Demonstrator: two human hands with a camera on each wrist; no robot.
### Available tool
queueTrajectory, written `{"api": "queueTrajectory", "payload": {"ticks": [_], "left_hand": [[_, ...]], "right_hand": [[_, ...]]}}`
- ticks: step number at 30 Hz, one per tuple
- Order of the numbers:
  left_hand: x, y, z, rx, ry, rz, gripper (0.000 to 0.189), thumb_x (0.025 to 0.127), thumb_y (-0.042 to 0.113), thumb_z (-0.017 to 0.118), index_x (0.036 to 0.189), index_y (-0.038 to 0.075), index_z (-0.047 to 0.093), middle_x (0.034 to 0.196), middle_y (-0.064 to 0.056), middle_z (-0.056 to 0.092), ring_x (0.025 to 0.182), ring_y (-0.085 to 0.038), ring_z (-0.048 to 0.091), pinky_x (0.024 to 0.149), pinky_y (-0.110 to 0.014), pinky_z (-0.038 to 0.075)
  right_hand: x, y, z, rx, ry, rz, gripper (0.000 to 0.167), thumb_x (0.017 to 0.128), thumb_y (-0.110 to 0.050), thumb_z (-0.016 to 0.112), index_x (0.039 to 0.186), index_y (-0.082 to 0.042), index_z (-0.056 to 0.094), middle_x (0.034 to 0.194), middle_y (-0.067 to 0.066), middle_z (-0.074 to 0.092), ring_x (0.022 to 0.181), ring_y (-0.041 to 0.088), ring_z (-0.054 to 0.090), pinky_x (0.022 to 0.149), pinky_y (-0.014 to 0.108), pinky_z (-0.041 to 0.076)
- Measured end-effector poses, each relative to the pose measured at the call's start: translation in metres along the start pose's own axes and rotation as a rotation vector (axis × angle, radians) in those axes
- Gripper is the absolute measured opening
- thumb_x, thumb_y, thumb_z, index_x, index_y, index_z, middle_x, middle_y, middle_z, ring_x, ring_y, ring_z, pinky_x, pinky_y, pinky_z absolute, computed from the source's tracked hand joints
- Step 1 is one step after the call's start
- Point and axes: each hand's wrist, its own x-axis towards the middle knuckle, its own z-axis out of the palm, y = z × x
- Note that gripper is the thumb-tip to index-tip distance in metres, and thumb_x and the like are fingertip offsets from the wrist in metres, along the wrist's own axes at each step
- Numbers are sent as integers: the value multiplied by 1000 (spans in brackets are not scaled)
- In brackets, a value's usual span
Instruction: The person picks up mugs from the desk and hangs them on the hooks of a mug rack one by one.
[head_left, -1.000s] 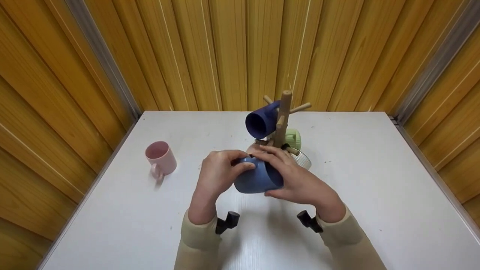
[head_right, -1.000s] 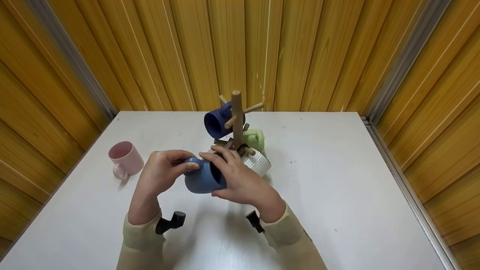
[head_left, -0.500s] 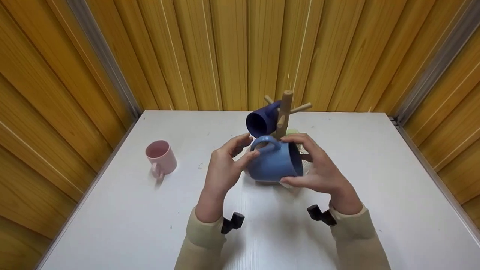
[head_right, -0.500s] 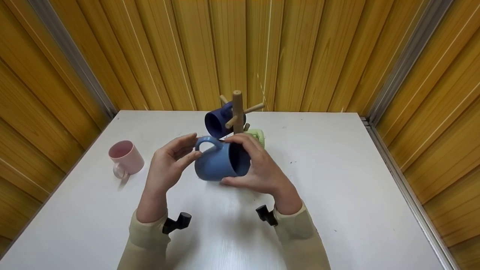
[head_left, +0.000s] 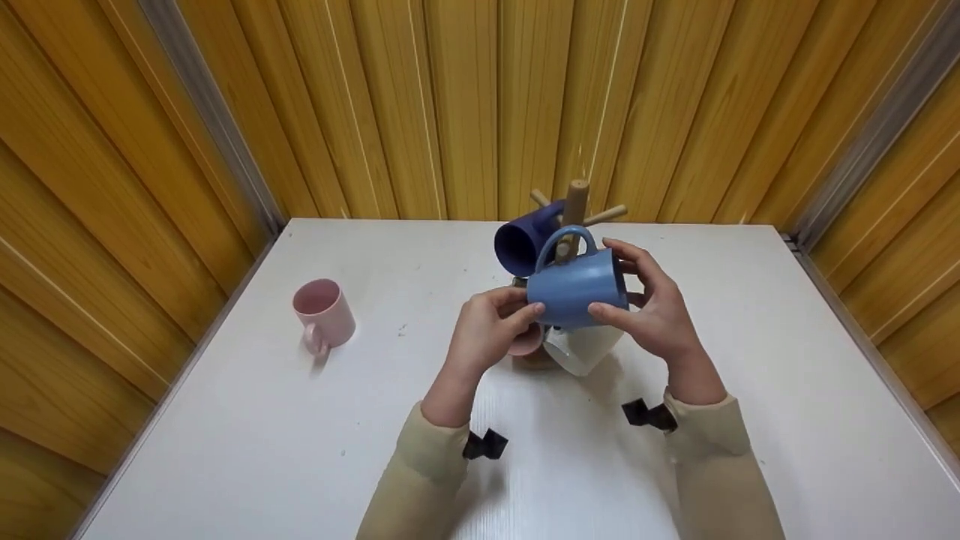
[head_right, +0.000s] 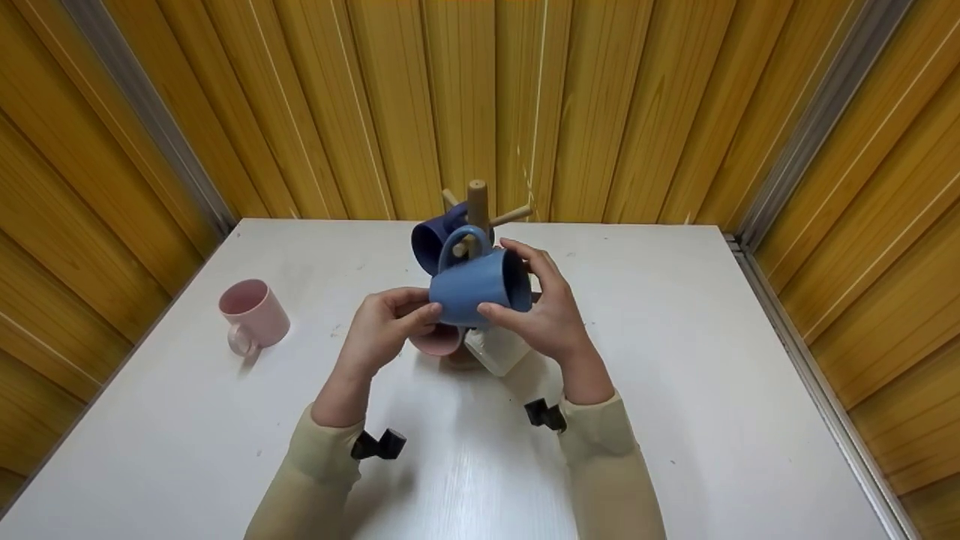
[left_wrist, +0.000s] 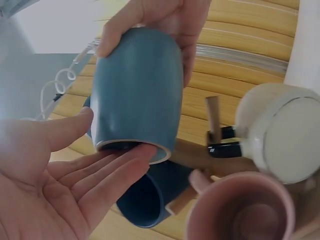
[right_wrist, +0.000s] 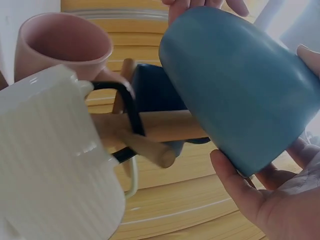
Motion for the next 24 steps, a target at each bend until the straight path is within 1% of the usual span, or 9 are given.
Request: {"api": "queueTrajectory", "payload": {"ticks": [4, 9, 11, 15, 18, 20, 21, 22, 24], "left_hand": [[8, -9, 5, 2, 15, 9, 36, 96, 22, 74, 126, 2, 72, 118, -14, 77, 106, -24, 76, 92, -39, 62], [14, -18, 7, 9, 29, 9, 36, 97, 23, 73, 125, 1, 72, 118, -15, 77, 105, -25, 76, 91, -38, 62], [16, -20, 7, 5, 33, 8, 36, 97, 23, 73, 125, 1, 72, 117, -16, 77, 106, -25, 76, 91, -38, 62], [18, -20, 6, 6, 38, -10, 37, 97, 24, 74, 126, 2, 71, 118, -15, 77, 107, -25, 76, 94, -40, 61], [17, -17, 4, 44, 42, -30, 38, 97, 25, 73, 128, 4, 71, 119, -13, 77, 110, -25, 75, 98, -41, 60], [14, -15, 2, 83, 53, -29, 38, 98, 25, 72, 129, 4, 70, 119, -13, 77, 110, -25, 74, 100, -42, 59], [13, -14, 2, 105, 67, -18, 38, 98, 25, 72, 129, 4, 69, 119, -12, 77, 111, -25, 74, 100, -42, 58], [11, -12, 2, 130, 91, 6, 38, 98, 25, 72, 130, 3, 69, 120, -13, 76, 112, -25, 74, 100, -42, 58], [6, -8, 3, 196, 166, 91, 39, 98, 23, 72, 130, 2, 67, 123, -14, 75, 116, -27, 72, 101, -42, 58]], "right_hand": [[5, 10, 1, 3, -10, 28, 79, 82, -9, 83, 152, -18, 49, 151, 6, 52, 126, 20, 51, 98, 41, 51], [8, 17, 5, 6, -20, 58, 77, 85, -13, 81, 154, -20, 47, 152, 9, 50, 130, 25, 51, 102, 55, 49], [9, 18, 6, 8, -20, 71, 77, 86, -15, 81, 154, -20, 46, 153, 9, 49, 132, 27, 49, 105, 57, 47], [9, 18, 9, 1, -25, 101, 79, 87, -18, 81, 155, -20, 42, 156, 9, 45, 136, 29, 45, 108, 57, 43], [8, 16, 9, -16, -48, 111, 81, 87, -20, 81, 156, -20, 38, 157, 11, 41, 138, 32, 42, 110, 58, 40], [7, 15, 9, -27, -72, 110, 83, 88, -20, 81, 156, -18, 35, 157, 13, 40, 139, 34, 41, 111, 60, 39], [7, 15, 9, -34, -84, 108, 84, 88, -19, 82, 157, -18, 34, 157, 14, 39, 140, 35, 41, 111, 60, 39], [7, 14, 9, -41, -95, 105, 85, 87, -19, 82, 157, -17, 33, 156, 15, 39, 140, 36, 41, 111, 60, 39], [6, 13, 9, -54, -115, 99, 88, 86, -19, 83, 157, -16, 31, 156, 17, 39, 140, 36, 41, 111, 60, 40]]}}
